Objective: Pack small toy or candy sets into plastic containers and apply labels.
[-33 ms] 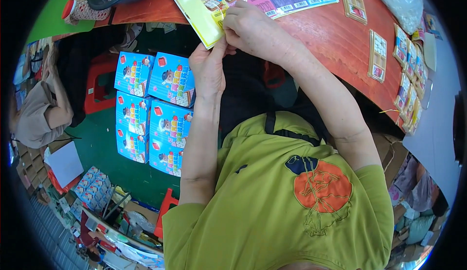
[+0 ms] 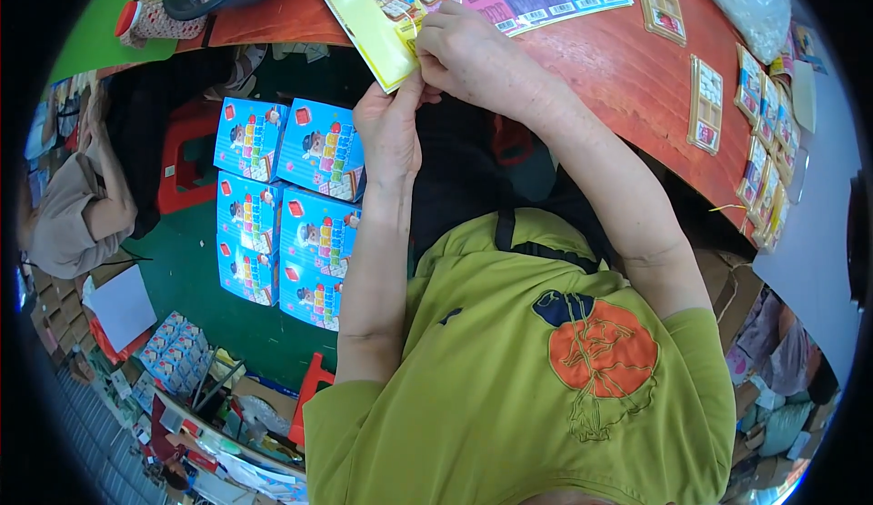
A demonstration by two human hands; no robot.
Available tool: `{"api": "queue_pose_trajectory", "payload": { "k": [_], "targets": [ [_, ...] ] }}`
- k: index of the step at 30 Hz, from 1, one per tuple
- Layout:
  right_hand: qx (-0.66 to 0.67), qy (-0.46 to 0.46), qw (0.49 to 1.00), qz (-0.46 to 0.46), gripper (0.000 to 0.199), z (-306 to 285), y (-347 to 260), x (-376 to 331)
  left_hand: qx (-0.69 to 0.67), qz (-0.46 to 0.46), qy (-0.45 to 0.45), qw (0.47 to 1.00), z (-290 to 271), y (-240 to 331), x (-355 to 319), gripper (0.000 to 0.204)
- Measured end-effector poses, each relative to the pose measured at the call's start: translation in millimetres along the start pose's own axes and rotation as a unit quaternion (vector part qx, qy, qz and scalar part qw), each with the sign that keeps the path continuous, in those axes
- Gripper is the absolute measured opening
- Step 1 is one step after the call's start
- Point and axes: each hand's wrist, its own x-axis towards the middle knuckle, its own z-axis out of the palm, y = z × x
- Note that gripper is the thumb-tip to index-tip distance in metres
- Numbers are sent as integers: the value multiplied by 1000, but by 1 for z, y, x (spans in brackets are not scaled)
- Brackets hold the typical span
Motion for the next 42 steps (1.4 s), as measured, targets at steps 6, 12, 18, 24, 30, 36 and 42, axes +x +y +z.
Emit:
{"api": "queue_pose_trajectory", "payload": {
  "k": [6,12,18,24,30,36,42],
  "targets": [
    [184,26,976,117,18,-10,13,-3,-56,-33,20,998,-2,-5,3,18],
    [481,10,820,309,22,-31,44,6,-10,-56,80,995,5,2,-1,18],
    [442,-79,833,323,28,-43,48,21,419,358,117,826,28,14,-21,19],
    [378,-100,877,280,31,-68,49,40,685,456,-57,565,58,13,-2,24],
    [136,-67,974,168,21,-178,22,83,707,374,-79,595,67,18,19,32],
    [-117,43,982,141,15,-299,-35,64,739,349,-51,573,83,20,67,34],
    [-346,13,936,-61,13,-299,-51,-47,331,65,-102,936,101,54,35,68]
  ]
}}
